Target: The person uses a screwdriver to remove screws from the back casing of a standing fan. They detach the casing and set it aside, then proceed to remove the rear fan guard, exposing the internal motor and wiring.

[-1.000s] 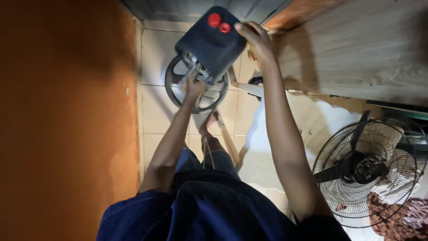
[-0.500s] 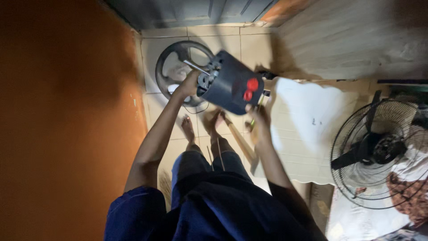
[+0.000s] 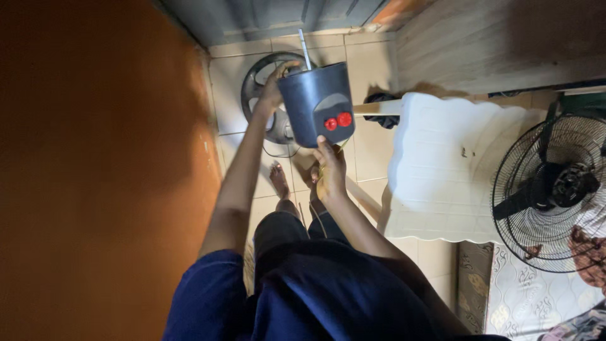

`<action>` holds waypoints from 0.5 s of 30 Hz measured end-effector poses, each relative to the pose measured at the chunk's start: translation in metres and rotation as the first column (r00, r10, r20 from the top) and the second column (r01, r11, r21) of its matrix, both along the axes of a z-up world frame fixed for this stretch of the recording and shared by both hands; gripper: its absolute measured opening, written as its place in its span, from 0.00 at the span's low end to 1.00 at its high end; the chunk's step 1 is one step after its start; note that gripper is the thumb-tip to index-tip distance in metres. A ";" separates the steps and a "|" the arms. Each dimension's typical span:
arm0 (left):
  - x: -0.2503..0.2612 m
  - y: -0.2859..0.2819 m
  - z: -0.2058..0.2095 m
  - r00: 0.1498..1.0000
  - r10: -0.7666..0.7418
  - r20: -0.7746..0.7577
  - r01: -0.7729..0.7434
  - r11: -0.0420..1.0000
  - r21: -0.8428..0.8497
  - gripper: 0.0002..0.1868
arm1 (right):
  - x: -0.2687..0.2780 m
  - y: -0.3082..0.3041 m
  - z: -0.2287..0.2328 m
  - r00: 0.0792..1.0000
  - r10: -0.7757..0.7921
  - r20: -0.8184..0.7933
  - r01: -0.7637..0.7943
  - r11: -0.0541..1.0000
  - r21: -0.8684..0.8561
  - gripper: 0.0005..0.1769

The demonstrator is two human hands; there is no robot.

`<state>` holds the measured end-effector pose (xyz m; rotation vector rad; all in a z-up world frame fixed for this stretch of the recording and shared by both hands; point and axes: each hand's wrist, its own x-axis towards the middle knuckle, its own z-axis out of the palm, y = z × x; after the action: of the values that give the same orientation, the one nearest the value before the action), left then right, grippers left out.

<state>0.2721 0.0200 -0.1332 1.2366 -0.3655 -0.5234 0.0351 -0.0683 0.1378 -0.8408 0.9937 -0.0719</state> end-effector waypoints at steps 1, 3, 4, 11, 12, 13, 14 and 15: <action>-0.012 -0.002 0.005 0.993 0.101 -0.054 -0.104 0.993 -0.056 0.20 | -0.001 -0.001 0.000 1.000 0.008 0.023 -0.008 1.000 0.000 0.29; -0.048 -0.001 0.026 0.898 0.353 -0.261 -0.417 0.873 -0.254 0.19 | -0.006 -0.005 -0.001 0.998 0.022 0.065 -0.022 1.000 0.001 0.31; -0.071 0.002 0.042 0.823 0.454 -0.340 -0.547 0.796 -0.260 0.18 | -0.011 -0.006 -0.003 0.996 0.037 0.078 -0.038 0.999 0.009 0.31; -0.218 -0.021 0.204 0.742 0.671 -0.009 -0.643 0.714 0.276 0.37 | -0.062 -0.038 -0.031 0.989 0.132 0.066 -0.122 0.982 -0.141 0.19; -0.228 -0.027 0.222 0.765 0.638 0.092 -0.633 0.718 0.289 0.43 | -0.071 -0.044 -0.029 0.985 0.151 0.079 -0.130 0.966 -0.222 0.16; -0.232 -0.031 0.236 0.760 0.630 0.157 -0.644 0.699 0.312 0.44 | -0.076 -0.052 -0.024 0.960 0.241 0.141 -0.158 0.885 -0.439 0.12; -0.232 -0.036 0.247 0.753 0.619 0.221 -0.655 0.678 0.334 0.45 | -0.076 -0.060 -0.016 0.921 0.342 0.184 -0.156 0.758 -0.633 0.08; -0.226 -0.040 0.254 0.743 0.603 0.289 -0.669 0.656 0.351 0.45 | -0.069 -0.068 -0.007 0.869 0.448 0.209 -0.117 0.598 -0.793 0.05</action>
<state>0.0458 -0.0205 0.1208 1.7408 0.1002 0.1258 -0.0336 -0.1368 0.1304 -1.7015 0.3862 -0.3925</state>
